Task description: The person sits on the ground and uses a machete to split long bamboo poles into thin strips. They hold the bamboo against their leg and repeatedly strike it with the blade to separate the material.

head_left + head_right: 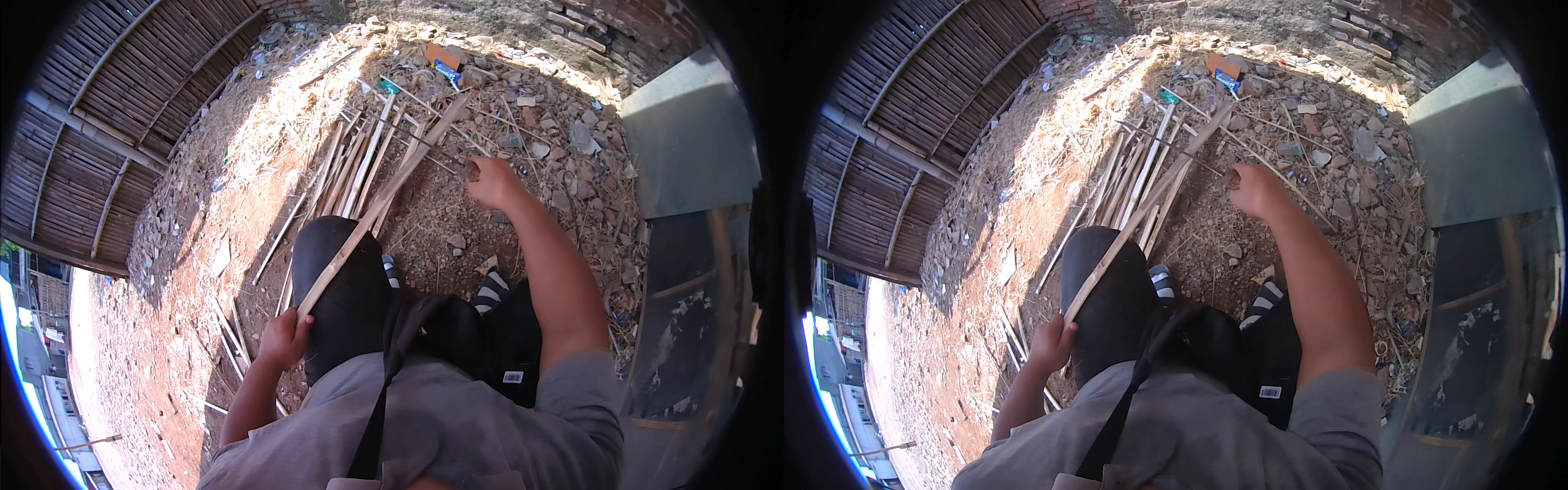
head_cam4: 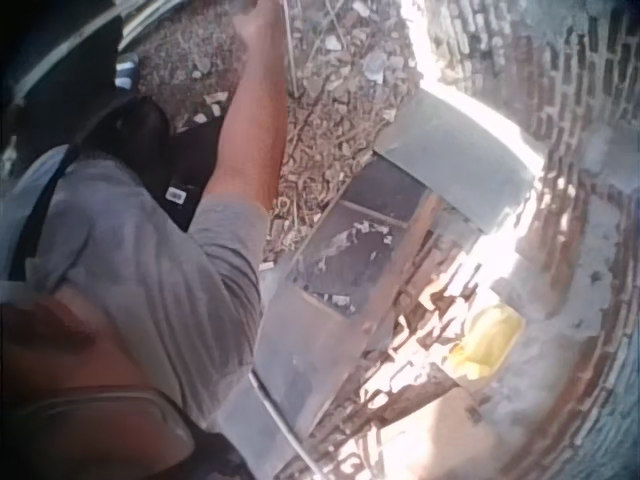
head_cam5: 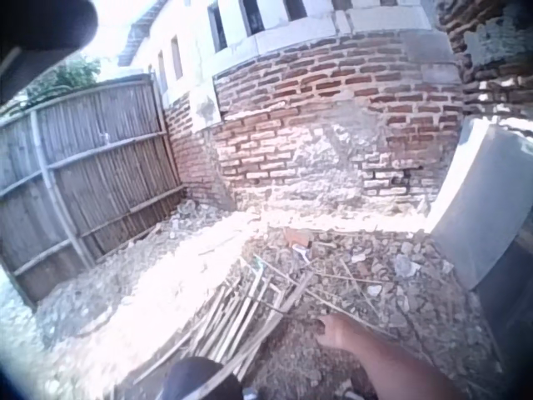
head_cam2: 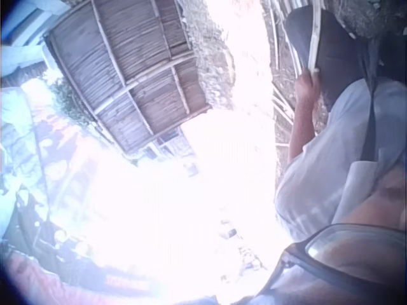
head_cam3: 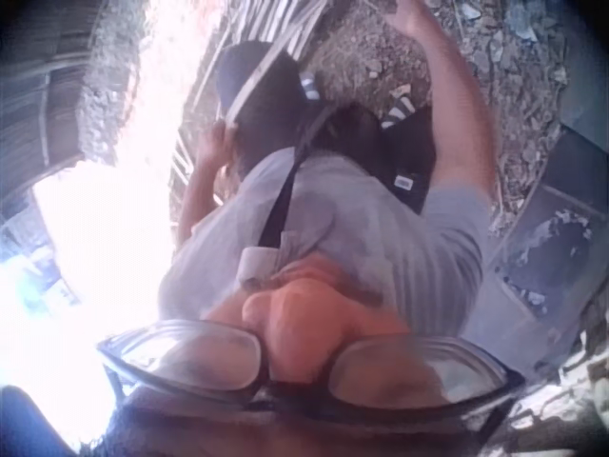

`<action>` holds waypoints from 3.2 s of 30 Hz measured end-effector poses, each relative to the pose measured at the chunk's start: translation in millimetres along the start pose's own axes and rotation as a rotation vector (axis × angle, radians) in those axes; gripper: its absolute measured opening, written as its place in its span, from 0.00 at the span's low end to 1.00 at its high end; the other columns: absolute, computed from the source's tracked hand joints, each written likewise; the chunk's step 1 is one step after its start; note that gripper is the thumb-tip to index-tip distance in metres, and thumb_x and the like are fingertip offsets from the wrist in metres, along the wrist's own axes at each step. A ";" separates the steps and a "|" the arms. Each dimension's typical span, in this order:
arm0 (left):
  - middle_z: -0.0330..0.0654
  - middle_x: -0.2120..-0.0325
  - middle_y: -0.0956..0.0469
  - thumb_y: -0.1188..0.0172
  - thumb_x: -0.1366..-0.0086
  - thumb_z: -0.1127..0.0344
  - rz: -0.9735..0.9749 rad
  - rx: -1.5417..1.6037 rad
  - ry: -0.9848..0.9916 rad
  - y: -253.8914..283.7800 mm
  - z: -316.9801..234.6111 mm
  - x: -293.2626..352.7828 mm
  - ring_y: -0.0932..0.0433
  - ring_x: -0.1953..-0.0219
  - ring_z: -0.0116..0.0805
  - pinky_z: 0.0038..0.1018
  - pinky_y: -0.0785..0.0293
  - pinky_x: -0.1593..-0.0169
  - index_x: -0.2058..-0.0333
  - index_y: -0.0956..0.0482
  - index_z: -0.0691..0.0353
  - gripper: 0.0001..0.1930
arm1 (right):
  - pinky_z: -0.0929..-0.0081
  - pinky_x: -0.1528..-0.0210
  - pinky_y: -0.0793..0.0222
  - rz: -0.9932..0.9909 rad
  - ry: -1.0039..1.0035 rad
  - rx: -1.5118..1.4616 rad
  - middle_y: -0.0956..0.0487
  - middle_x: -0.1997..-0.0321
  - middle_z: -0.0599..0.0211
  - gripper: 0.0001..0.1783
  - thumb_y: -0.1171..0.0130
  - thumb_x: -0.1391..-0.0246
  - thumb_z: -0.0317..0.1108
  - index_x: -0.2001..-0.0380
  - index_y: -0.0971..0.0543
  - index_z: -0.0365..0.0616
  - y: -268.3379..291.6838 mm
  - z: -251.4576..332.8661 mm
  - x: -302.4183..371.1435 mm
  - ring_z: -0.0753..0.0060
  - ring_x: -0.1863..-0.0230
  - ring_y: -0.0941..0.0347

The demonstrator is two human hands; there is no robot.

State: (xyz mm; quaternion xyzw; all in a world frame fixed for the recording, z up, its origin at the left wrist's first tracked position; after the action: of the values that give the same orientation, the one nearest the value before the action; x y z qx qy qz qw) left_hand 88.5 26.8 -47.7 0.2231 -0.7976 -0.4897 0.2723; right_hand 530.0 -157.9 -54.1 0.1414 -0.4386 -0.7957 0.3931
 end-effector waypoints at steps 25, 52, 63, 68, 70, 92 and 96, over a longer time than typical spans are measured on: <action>0.61 0.78 0.23 0.44 0.29 0.49 -0.053 -0.082 0.007 0.0 -2.0 -5.6 0.22 0.71 0.67 0.56 0.29 0.67 0.70 0.31 0.64 0.21 | 0.54 0.55 0.24 0.122 0.234 0.014 0.17 0.65 0.51 0.13 0.39 0.54 0.33 0.63 0.19 0.45 -38.3 57.1 9.0 0.45 0.59 0.20; 0.60 0.79 0.22 0.43 0.30 0.48 -0.081 -0.154 0.047 7.1 -6.3 -4.0 0.21 0.72 0.66 0.56 0.28 0.69 0.69 0.31 0.63 0.21 | 0.56 0.53 0.23 0.146 0.186 0.120 0.17 0.63 0.51 0.18 0.38 0.51 0.34 0.55 0.19 0.46 -22.0 70.0 11.3 0.46 0.57 0.20; 0.59 0.79 0.22 0.43 0.31 0.46 -0.056 -0.203 0.046 12.7 -8.6 -8.4 0.21 0.72 0.65 0.55 0.27 0.68 0.69 0.30 0.63 0.22 | 0.50 0.58 0.26 0.065 0.157 0.116 0.18 0.67 0.51 0.13 0.38 0.53 0.33 0.63 0.21 0.44 -16.2 43.3 -4.0 0.44 0.62 0.21; 0.60 0.78 0.22 0.43 0.31 0.46 -0.091 -0.162 0.038 10.8 -6.3 -3.2 0.21 0.71 0.66 0.55 0.27 0.67 0.69 0.30 0.62 0.22 | 0.51 0.59 0.26 0.043 0.350 0.217 0.19 0.69 0.51 0.12 0.39 0.53 0.33 0.64 0.21 0.44 -21.6 95.5 19.3 0.43 0.64 0.21; 0.60 0.78 0.22 0.43 0.31 0.46 -0.078 -0.151 0.033 8.0 -7.0 -0.7 0.21 0.71 0.66 0.56 0.27 0.67 0.69 0.30 0.63 0.22 | 0.51 0.60 0.26 0.096 0.308 0.202 0.19 0.69 0.52 0.12 0.39 0.53 0.34 0.64 0.21 0.44 -30.8 66.8 4.7 0.44 0.64 0.21; 0.60 0.79 0.23 0.44 0.31 0.47 -0.062 -0.171 -0.024 7.0 -2.8 -9.2 0.22 0.72 0.66 0.55 0.28 0.67 0.69 0.30 0.63 0.22 | 0.54 0.56 0.24 0.004 0.170 0.143 0.17 0.63 0.51 0.20 0.38 0.53 0.34 0.54 0.19 0.45 14.4 44.1 11.0 0.47 0.59 0.20; 0.59 0.80 0.23 0.43 0.31 0.47 -0.035 -0.195 0.006 4.2 7.3 10.8 0.22 0.73 0.66 0.56 0.28 0.67 0.71 0.30 0.63 0.22 | 0.53 0.58 0.26 0.096 0.315 0.271 0.18 0.65 0.50 0.17 0.36 0.52 0.35 0.58 0.19 0.42 4.8 75.6 26.2 0.46 0.62 0.21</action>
State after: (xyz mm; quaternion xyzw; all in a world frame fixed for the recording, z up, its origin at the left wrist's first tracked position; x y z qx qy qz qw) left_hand 75.2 26.7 -44.3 0.2108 -0.7415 -0.5689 0.2864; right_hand 472.3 -134.7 -3.6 0.2947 -0.4810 -0.6778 0.4715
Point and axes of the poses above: each hand's wrist, its own x-axis away from the middle knuckle, its own y-axis out of the back of the hand, z = x × y, the point moved 10 cm from there along -x, towards the middle knuckle
